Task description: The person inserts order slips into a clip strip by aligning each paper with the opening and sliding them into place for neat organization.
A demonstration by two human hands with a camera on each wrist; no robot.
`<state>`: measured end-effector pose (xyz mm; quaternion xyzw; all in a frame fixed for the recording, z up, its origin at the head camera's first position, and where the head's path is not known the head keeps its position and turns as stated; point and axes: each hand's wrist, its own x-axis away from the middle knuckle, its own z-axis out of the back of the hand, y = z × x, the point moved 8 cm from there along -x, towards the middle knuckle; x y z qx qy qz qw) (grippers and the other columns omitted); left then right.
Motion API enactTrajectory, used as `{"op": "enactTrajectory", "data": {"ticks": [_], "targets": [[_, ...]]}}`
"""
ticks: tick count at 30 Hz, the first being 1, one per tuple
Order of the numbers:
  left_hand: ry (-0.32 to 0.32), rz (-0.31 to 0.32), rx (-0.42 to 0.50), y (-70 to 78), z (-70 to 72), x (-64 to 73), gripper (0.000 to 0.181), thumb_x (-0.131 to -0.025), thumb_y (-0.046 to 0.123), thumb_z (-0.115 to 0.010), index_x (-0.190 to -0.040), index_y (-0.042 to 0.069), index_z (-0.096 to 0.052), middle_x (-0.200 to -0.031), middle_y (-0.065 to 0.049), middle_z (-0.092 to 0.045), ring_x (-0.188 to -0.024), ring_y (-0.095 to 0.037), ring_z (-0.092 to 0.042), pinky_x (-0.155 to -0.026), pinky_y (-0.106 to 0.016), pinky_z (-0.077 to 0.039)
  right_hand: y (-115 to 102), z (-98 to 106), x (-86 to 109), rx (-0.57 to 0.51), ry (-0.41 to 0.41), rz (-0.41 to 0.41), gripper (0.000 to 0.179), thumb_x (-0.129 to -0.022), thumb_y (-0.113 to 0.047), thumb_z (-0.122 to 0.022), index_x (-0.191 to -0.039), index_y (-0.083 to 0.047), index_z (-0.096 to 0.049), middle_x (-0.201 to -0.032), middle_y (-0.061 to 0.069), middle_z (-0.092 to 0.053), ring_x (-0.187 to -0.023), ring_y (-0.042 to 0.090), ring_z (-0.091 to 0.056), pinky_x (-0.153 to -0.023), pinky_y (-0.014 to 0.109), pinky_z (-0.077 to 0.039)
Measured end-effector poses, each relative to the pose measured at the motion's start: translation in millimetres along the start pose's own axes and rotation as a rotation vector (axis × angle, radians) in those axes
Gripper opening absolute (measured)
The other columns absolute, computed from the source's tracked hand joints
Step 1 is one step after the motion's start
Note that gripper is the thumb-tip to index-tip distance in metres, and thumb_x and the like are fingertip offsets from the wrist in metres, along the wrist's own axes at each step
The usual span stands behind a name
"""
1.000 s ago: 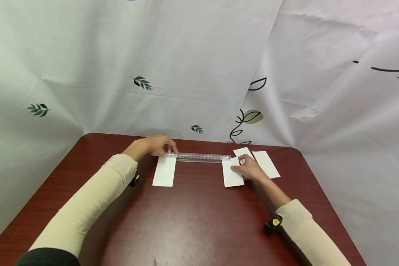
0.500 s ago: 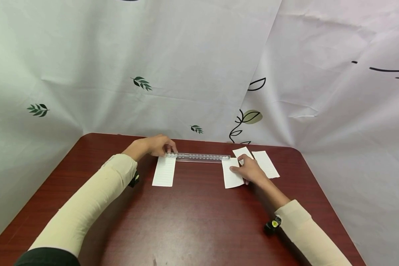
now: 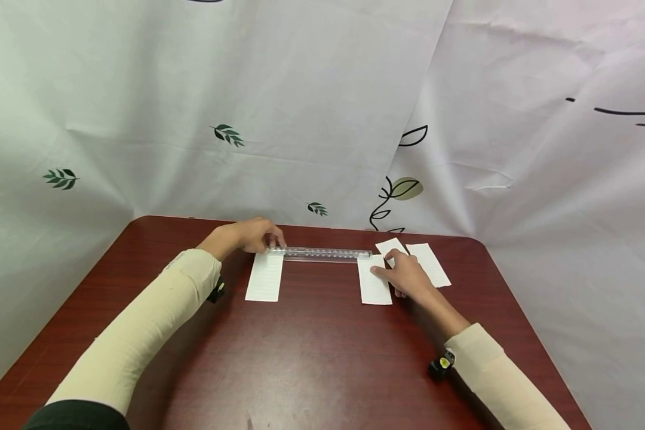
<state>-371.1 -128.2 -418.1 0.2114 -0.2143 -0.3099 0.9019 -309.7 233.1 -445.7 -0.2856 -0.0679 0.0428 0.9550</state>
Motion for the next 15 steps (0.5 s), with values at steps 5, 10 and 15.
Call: {"op": "enactTrajectory", "data": {"ticks": [5, 10, 15], "targets": [[-0.003, 0.000, 0.005, -0.7, -0.2, 0.2, 0.062, -0.084, -0.021, -0.056, -0.132, 0.008, -0.081, -0.109, -0.011, -0.073, -0.085, -0.015, -0.055, -0.064, -0.025, -0.039, 0, 1, -7.4, 0.012, 0.087, 0.204, 0.054, -0.100, -0.045, -0.084, -0.131, -0.002, -0.074, -0.078, 0.003, -0.072, -0.070, 0.017, -0.066, -0.070, 0.035, -0.053], [-0.006, -0.004, 0.003, -0.7, -0.4, -0.3, 0.063, -0.083, -0.021, -0.056, -0.133, 0.008, -0.080, -0.110, -0.011, -0.073, -0.089, -0.019, -0.058, -0.065, -0.025, -0.040, 8, -12, -16.3, 0.055, 0.127, 0.525, 0.052, -0.098, -0.050, -0.084, -0.132, -0.011, -0.080, -0.119, 0.013, -0.076, -0.108, 0.031, -0.069, -0.096, 0.048, -0.057], [-0.007, -0.004, 0.012, -0.6, -0.2, -0.4, 0.062, -0.084, -0.020, -0.055, -0.133, 0.008, -0.080, -0.110, -0.011, -0.072, -0.089, -0.020, -0.057, -0.064, -0.025, -0.039, 26, -33, -32.7, 0.211, 0.118, 0.598, 0.056, -0.101, -0.055, -0.080, -0.142, -0.017, -0.075, -0.144, 0.016, -0.074, -0.136, 0.039, -0.063, -0.115, 0.058, -0.051]]}}
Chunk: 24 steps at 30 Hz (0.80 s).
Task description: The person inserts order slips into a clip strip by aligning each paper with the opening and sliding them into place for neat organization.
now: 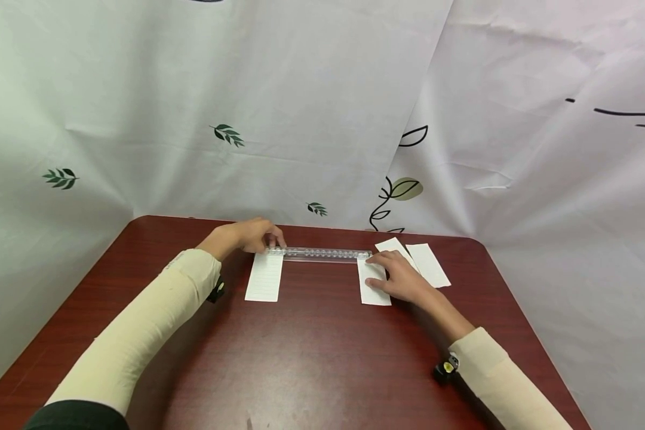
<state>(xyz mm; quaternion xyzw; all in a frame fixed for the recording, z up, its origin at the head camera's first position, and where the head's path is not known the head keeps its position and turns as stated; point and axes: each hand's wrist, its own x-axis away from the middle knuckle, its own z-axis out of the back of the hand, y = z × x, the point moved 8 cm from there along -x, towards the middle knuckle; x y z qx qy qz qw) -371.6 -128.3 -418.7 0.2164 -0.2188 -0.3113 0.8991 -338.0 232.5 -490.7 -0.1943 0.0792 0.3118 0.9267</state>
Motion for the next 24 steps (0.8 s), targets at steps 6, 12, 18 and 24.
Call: {"op": "enactTrajectory", "data": {"ticks": [6, 12, 18, 24], "targets": [[0.004, 0.010, -0.006, -1.0, 0.4, 0.3, 0.063, -0.083, -0.020, -0.055, -0.133, 0.009, -0.081, -0.110, -0.010, -0.072, -0.085, -0.016, -0.054, -0.064, -0.025, -0.038, -2, -9, -4.9, 0.039, -0.032, 0.031, 0.054, -0.100, -0.047, -0.082, -0.145, -0.016, -0.074, -0.147, 0.011, -0.074, -0.140, 0.035, -0.063, -0.118, 0.059, -0.051], [0.003, 0.009, -0.005, -1.6, 0.4, 0.3, 0.063, -0.084, -0.020, -0.055, -0.133, 0.009, -0.081, -0.110, -0.010, -0.072, -0.082, -0.014, -0.053, -0.063, -0.025, -0.037, -14, -8, -7.1, 0.072, -0.062, 0.040, 0.053, -0.101, -0.040, -0.080, -0.146, -0.012, -0.073, -0.149, 0.012, -0.073, -0.142, 0.036, -0.062, -0.120, 0.059, -0.050], [0.002, 0.008, -0.006, -1.2, 0.2, -0.2, 0.062, -0.084, -0.021, -0.056, -0.133, 0.008, -0.080, -0.110, -0.010, -0.072, -0.082, -0.015, -0.053, -0.062, -0.025, -0.037, -15, -9, -7.0, 0.075, -0.073, 0.042, 0.054, -0.101, -0.041, -0.081, -0.147, -0.013, -0.073, -0.150, 0.011, -0.073, -0.143, 0.036, -0.063, -0.121, 0.058, -0.051], [0.007, 0.007, -0.015, -1.7, -0.2, -1.2, 0.063, -0.083, -0.020, -0.055, -0.133, 0.008, -0.080, -0.110, -0.010, -0.073, -0.092, -0.022, -0.058, -0.065, -0.026, -0.039, -17, -8, -8.6, 0.056, -0.071, 0.052, 0.054, -0.100, -0.042, -0.081, -0.145, -0.011, -0.074, -0.147, 0.011, -0.074, -0.143, 0.037, -0.064, -0.121, 0.058, -0.050]]}}
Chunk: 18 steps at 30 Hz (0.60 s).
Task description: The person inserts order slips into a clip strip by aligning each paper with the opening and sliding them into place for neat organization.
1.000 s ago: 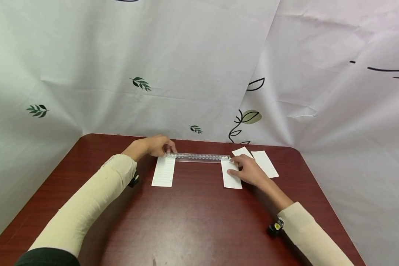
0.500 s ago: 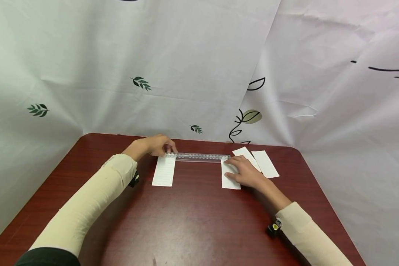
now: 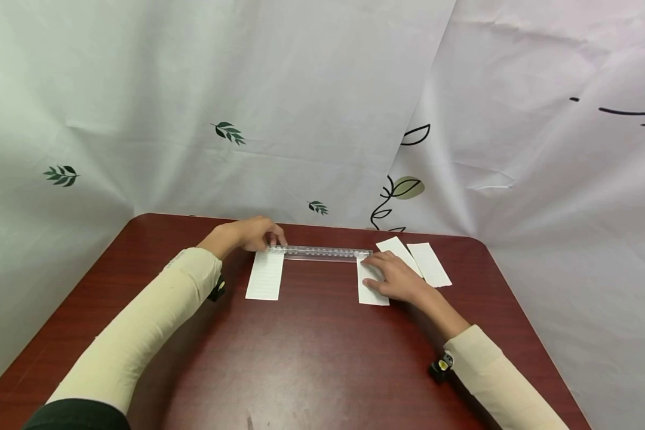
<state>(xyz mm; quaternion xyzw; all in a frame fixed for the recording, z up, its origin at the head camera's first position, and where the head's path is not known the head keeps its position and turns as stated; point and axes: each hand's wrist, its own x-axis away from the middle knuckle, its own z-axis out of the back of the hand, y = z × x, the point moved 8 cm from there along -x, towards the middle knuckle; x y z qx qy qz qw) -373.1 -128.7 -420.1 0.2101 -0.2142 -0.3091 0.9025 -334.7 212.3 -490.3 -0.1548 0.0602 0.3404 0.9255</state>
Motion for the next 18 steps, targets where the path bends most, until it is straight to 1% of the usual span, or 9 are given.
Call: {"op": "enactTrajectory", "data": {"ticks": [1, 4, 7, 8, 11, 15, 18], "targets": [[-0.001, -0.001, 0.001, 0.0, 0.2, 0.0, 0.063, -0.083, -0.020, -0.055, -0.133, 0.008, -0.080, -0.110, -0.010, -0.072, -0.091, -0.022, -0.058, -0.065, -0.026, -0.038, -7, 4, 1.1, 0.002, -0.004, 0.012, 0.055, -0.101, -0.042, -0.079, -0.145, -0.009, -0.073, -0.148, 0.012, -0.073, -0.145, 0.037, -0.063, -0.123, 0.057, -0.048], [-0.002, 0.001, 0.005, 0.1, 0.4, -0.3, 0.063, -0.083, -0.020, -0.055, -0.133, 0.008, -0.080, -0.109, -0.010, -0.073, -0.087, -0.019, -0.056, -0.063, -0.025, -0.037, -9, 5, -0.2, -0.013, 0.000, 0.009, 0.056, -0.102, -0.045, -0.077, -0.145, -0.009, -0.073, -0.147, 0.013, -0.073, -0.146, 0.040, -0.062, -0.125, 0.058, -0.047], [-0.002, 0.004, 0.012, 0.5, 0.5, -0.1, 0.064, -0.083, -0.021, -0.055, -0.133, 0.009, -0.080, -0.109, -0.009, -0.073, -0.082, -0.015, -0.053, -0.061, -0.025, -0.035, -8, 3, -2.0, -0.003, -0.011, 0.002, 0.057, -0.102, -0.045, -0.077, -0.147, -0.009, -0.073, -0.148, 0.013, -0.073, -0.148, 0.040, -0.062, -0.127, 0.058, -0.046], [-0.002, 0.006, 0.014, 0.5, 0.3, -0.3, 0.064, -0.083, -0.021, -0.055, -0.133, 0.009, -0.080, -0.108, -0.009, -0.073, -0.081, -0.015, -0.053, -0.061, -0.024, -0.035, -1, -2, -4.0, -0.004, -0.011, -0.010, 0.057, -0.101, -0.045, -0.078, -0.147, -0.011, -0.073, -0.148, 0.013, -0.073, -0.147, 0.041, -0.063, -0.127, 0.060, -0.046], [-0.002, 0.003, 0.011, 1.0, 0.5, 0.0, 0.063, -0.083, -0.021, -0.055, -0.133, 0.008, -0.080, -0.108, -0.010, -0.073, -0.084, -0.015, -0.055, -0.061, -0.024, -0.036, 1, -6, -5.9, 0.030, -0.030, -0.014, 0.058, -0.100, -0.044, -0.079, -0.149, -0.012, -0.072, -0.149, 0.012, -0.073, -0.148, 0.039, -0.062, -0.128, 0.060, -0.045], [0.000, -0.001, 0.001, 2.2, 0.7, 0.4, 0.063, -0.082, -0.021, -0.055, -0.133, 0.007, -0.080, -0.109, -0.010, -0.072, -0.093, -0.019, -0.058, -0.064, -0.025, -0.038, 2, -8, -8.4, 0.056, -0.045, -0.021, 0.060, -0.100, -0.045, -0.079, -0.150, -0.014, -0.072, -0.151, 0.010, -0.072, -0.150, 0.037, -0.062, -0.128, 0.058, -0.046], [0.001, 0.002, -0.003, 2.5, 0.7, 0.5, 0.063, -0.082, -0.021, -0.056, -0.133, 0.007, -0.080, -0.110, -0.011, -0.072, -0.095, -0.020, -0.058, -0.066, -0.026, -0.039, 0, -9, -10.3, 0.067, -0.055, -0.024, 0.060, -0.101, -0.046, -0.078, -0.151, -0.014, -0.071, -0.152, 0.008, -0.072, -0.151, 0.035, -0.062, -0.127, 0.056, -0.048]]}}
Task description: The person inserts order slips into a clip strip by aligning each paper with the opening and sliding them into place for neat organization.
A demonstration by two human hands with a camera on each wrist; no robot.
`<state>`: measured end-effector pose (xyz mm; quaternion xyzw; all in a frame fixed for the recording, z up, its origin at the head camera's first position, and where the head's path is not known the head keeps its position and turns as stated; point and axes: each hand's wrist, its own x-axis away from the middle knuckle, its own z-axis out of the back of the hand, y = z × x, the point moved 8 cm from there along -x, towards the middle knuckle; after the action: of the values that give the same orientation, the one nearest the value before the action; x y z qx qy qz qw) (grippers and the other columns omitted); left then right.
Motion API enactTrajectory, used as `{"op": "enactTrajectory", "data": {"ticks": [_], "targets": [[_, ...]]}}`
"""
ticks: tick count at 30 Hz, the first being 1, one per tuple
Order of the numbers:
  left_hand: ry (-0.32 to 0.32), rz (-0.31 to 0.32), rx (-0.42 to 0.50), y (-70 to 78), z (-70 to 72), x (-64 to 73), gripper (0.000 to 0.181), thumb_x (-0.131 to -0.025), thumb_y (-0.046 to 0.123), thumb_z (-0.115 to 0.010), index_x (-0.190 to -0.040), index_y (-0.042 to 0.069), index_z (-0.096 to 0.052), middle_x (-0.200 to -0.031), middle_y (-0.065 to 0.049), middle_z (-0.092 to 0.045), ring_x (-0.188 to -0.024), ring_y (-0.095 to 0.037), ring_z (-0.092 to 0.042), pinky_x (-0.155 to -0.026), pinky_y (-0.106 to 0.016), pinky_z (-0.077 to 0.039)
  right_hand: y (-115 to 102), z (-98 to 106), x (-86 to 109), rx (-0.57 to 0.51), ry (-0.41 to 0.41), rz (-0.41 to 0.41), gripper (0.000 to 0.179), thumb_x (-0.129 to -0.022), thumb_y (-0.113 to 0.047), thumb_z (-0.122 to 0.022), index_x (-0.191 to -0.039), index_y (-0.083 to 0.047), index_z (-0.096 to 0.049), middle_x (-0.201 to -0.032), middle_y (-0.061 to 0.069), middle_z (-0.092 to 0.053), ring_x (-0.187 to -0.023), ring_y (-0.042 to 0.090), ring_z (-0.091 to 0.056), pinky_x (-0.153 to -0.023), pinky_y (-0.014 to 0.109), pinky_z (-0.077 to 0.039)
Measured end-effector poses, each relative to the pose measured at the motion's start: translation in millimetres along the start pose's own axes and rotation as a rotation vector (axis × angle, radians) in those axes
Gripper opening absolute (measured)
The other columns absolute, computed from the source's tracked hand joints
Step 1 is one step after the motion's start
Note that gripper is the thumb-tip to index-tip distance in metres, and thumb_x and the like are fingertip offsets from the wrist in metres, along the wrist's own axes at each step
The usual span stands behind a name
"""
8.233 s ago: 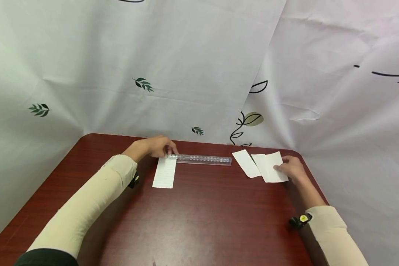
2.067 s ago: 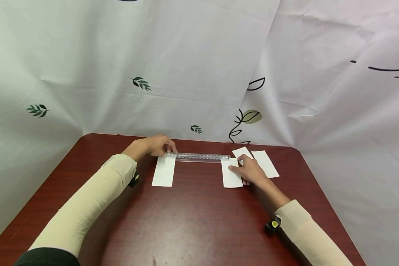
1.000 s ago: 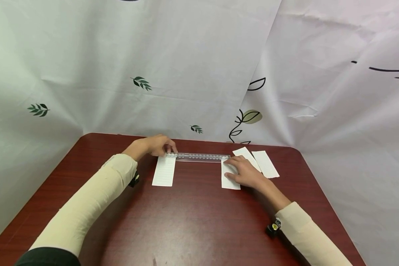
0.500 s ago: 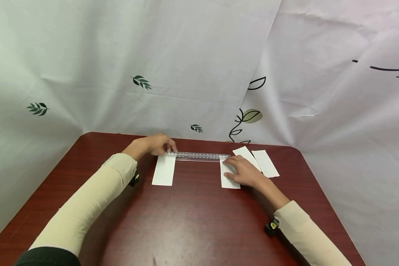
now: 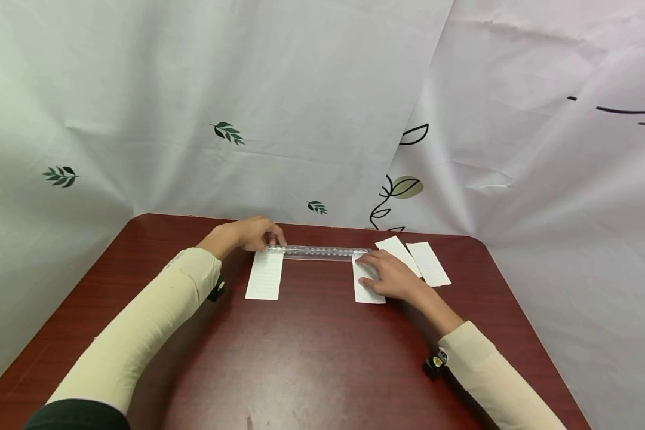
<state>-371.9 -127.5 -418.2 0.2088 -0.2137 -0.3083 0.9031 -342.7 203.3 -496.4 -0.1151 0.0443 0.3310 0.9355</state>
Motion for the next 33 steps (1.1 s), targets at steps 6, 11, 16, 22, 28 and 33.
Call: {"op": "enactTrajectory", "data": {"ticks": [6, 11, 16, 22, 28, 33], "targets": [[-0.002, -0.004, -0.012, -0.8, -0.3, -0.4, 0.064, -0.082, -0.021, -0.055, -0.133, 0.008, -0.080, -0.111, -0.011, -0.072, -0.096, -0.020, -0.059, -0.068, -0.027, -0.041, -3, -2, -3.1, -0.006, -0.012, -0.008, 0.058, -0.102, -0.047, -0.076, -0.151, -0.016, -0.071, -0.153, 0.007, -0.071, -0.152, 0.033, -0.061, -0.127, 0.053, -0.049], [-0.007, -0.007, -0.010, 0.7, -0.2, -0.8, 0.063, -0.082, -0.022, -0.055, -0.133, 0.008, -0.079, -0.111, -0.011, -0.071, -0.095, -0.020, -0.058, -0.068, -0.028, -0.042, -4, -4, -6.3, -0.025, -0.015, 0.000, 0.055, -0.102, -0.048, -0.076, -0.148, -0.019, -0.073, -0.151, 0.004, -0.072, -0.152, 0.031, -0.061, -0.129, 0.052, -0.047], [-0.012, -0.020, -0.011, 2.0, -0.2, 0.0, 0.062, -0.083, -0.022, -0.054, -0.133, 0.006, -0.079, -0.110, -0.011, -0.070, -0.097, -0.020, -0.058, -0.071, -0.028, -0.043, -7, -5, -8.4, -0.032, -0.011, 0.020, 0.051, -0.102, -0.047, -0.077, -0.145, -0.019, -0.075, -0.149, 0.004, -0.073, -0.148, 0.029, -0.063, -0.128, 0.053, -0.048], [-0.010, -0.045, -0.027, 3.3, -0.3, -0.2, 0.062, -0.082, -0.022, -0.053, -0.132, 0.005, -0.078, -0.108, -0.012, -0.070, -0.097, -0.021, -0.060, -0.076, -0.029, -0.046, -9, -6, -10.3, -0.045, 0.000, 0.023, 0.048, -0.102, -0.045, -0.077, -0.142, -0.019, -0.076, -0.147, 0.005, -0.073, -0.146, 0.029, -0.064, -0.124, 0.052, -0.051], [-0.019, -0.046, -0.026, 2.7, -1.3, -0.9, 0.064, -0.082, -0.022, -0.052, -0.132, 0.006, -0.078, -0.109, -0.012, -0.069, -0.096, -0.021, -0.059, -0.078, -0.031, -0.046, -20, 0, -10.2, -0.122, 0.017, 0.032, 0.048, -0.101, -0.043, -0.077, -0.141, -0.016, -0.077, -0.146, 0.008, -0.073, -0.144, 0.032, -0.063, -0.123, 0.054, -0.050], [-0.033, -0.044, -0.007, 1.3, -1.7, -1.4, 0.065, -0.082, -0.023, -0.051, -0.133, 0.007, -0.077, -0.109, -0.012, -0.068, -0.094, -0.020, -0.058, -0.072, -0.029, -0.044, -30, 6, -10.0, -0.147, 0.019, 0.054, 0.049, -0.102, -0.046, -0.076, -0.140, -0.016, -0.078, -0.145, 0.008, -0.073, -0.142, 0.031, -0.062, -0.122, 0.052, -0.051]]}}
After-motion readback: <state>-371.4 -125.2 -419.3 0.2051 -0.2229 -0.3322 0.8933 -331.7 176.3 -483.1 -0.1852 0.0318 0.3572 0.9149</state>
